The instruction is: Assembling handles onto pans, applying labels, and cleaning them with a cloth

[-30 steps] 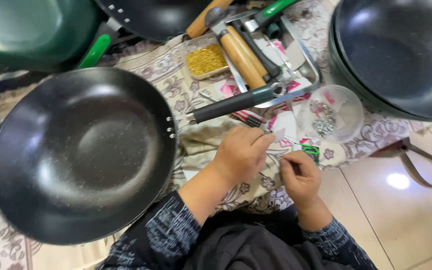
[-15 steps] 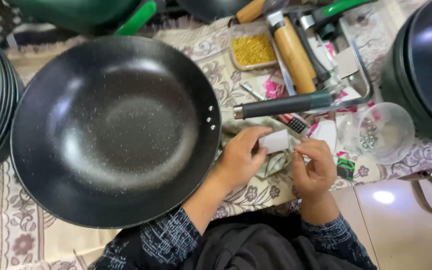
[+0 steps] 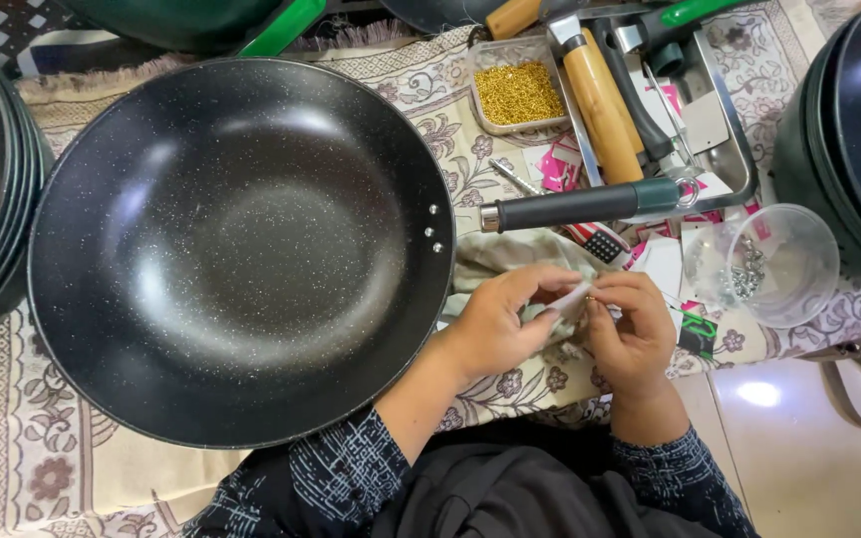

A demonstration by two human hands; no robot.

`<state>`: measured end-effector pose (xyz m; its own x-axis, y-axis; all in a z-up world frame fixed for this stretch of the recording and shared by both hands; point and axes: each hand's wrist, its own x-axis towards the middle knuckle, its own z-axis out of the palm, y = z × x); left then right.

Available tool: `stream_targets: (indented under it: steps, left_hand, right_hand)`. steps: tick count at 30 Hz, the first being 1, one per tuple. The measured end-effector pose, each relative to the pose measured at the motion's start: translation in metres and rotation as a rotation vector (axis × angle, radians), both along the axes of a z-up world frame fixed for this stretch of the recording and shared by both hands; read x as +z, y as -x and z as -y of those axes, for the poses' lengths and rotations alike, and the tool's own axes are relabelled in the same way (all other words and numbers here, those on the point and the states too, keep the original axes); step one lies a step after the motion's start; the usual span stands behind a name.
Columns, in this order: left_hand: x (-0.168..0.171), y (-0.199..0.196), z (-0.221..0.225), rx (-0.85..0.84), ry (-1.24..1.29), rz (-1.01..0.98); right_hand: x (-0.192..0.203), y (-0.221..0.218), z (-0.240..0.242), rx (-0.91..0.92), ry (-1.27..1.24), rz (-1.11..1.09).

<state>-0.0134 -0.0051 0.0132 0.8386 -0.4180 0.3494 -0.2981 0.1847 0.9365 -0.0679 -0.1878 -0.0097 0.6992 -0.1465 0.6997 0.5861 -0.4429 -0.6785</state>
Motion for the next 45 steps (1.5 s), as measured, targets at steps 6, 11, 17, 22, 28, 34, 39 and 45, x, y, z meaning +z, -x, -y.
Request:
stream_targets:
  steps: [6,11,17,22,28,34,39,45]
  left_hand:
    - [-0.029,0.001,0.008,-0.022,0.086,-0.222]
    - [-0.038,-0.003,0.007,-0.04,0.09,-0.325]
    - [-0.035,-0.01,0.005,-0.068,0.102,-0.428]
    - [-0.038,-0.012,0.005,-0.066,0.12,-0.434]
    - [-0.034,-0.014,0.001,-0.012,-0.013,-0.367]
    - [-0.021,-0.008,-0.005,0.019,-0.055,-0.181]
    - [-0.022,-0.001,-0.003,-0.048,0.016,-0.142]
    - [-0.026,-0.003,-0.003,-0.017,-0.047,-0.045]
  right_hand:
    - [0.004,-0.003,0.0,-0.01,0.022,0.008]
    - [0.002,-0.001,-0.002,-0.03,0.06,0.029]
    - [-0.001,-0.003,-0.001,-0.046,0.115,0.056]
    - [0.011,-0.002,-0.01,-0.071,0.22,0.143]
    - [0.013,-0.001,-0.021,-0.099,0.261,0.263]
    - [0.013,0.018,-0.028,-0.097,0.299,0.322]
    - [0.015,0.047,-0.022,-0.106,0.362,0.294]
    - [0.015,0.075,0.035,-0.117,0.357,0.262]
